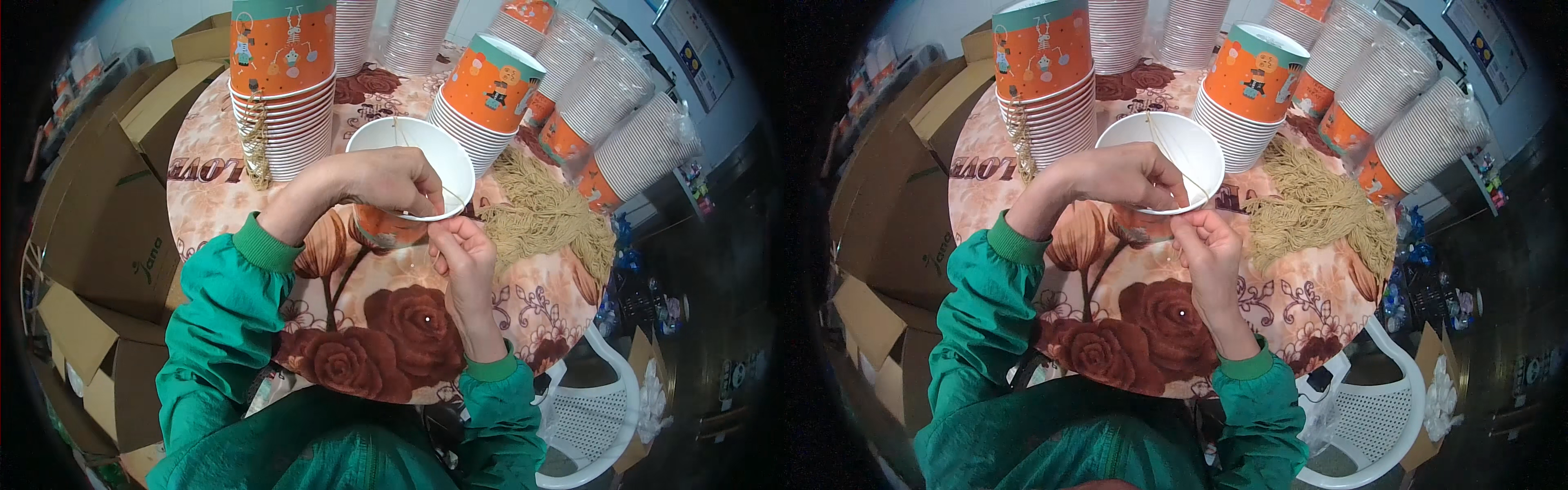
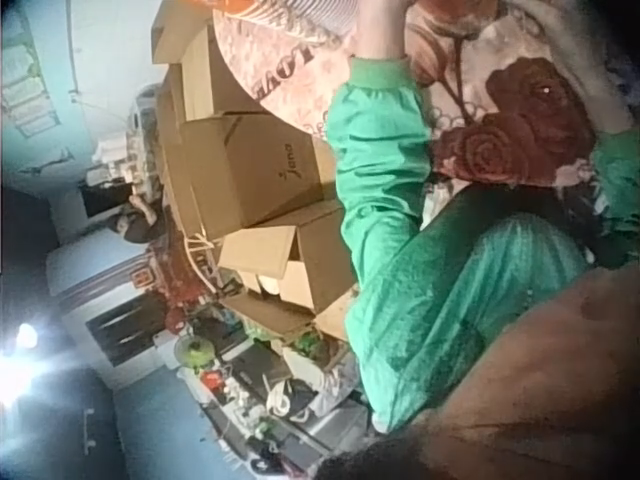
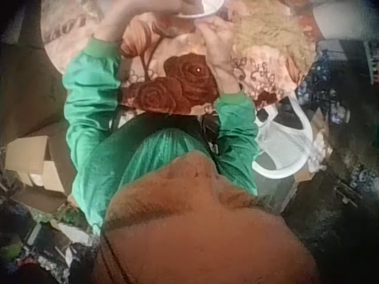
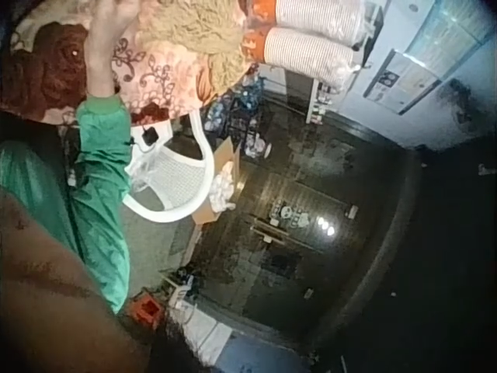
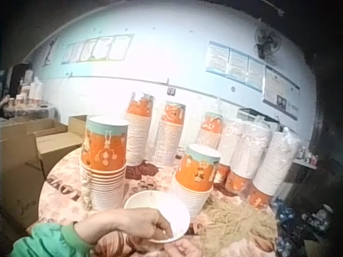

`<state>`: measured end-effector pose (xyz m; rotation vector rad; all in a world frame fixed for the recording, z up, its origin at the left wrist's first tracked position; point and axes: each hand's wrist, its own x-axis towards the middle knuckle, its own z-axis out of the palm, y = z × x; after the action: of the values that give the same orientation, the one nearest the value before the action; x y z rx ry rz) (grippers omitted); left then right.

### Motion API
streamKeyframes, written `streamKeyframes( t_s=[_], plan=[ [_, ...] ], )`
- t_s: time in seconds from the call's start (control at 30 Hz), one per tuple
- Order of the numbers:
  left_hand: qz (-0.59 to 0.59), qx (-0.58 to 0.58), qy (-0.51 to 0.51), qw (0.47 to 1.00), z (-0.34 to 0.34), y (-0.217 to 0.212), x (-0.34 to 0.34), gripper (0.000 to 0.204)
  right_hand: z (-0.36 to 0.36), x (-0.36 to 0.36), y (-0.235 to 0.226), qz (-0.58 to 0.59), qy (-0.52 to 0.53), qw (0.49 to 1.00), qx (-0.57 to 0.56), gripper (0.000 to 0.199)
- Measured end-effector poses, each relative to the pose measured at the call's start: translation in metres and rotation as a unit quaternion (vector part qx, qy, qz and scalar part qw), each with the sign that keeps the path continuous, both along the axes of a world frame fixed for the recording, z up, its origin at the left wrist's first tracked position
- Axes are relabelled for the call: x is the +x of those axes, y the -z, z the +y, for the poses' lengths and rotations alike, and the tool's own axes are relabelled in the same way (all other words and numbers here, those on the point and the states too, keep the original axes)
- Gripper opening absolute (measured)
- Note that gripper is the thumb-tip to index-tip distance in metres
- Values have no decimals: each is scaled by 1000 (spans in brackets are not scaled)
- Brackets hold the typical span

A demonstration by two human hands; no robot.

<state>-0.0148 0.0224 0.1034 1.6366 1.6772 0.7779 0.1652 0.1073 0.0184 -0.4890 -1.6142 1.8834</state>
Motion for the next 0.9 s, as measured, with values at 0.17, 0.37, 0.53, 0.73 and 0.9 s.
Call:
streamKeyframes(
  t_s=[0.17, 0.37, 0.53, 0.73, 0.9],
  plan=[
    [19, -2, 31, 999, 7, 7, -8, 16, -1, 0, -3, -4, -9, 999, -34, 11],
    [26, 11, 2, 1000, 1, 4, 2, 13, 0, 1, -1, 1, -14, 999, -38, 6],
    [158, 148, -111, 970, -13, 9, 17, 13, -6, 3, -4, 2, -51, 999, -17, 2],
    [292, 366, -229, 854, -28, 28, 39, 10, -6, 4, -3, 30, -34, 998, 44, 4],
    [451, 395, -267, 755, -45, 42, 66, 23, -6, 6, 1, -5, -59, 994, 96, 7]
  ],
)
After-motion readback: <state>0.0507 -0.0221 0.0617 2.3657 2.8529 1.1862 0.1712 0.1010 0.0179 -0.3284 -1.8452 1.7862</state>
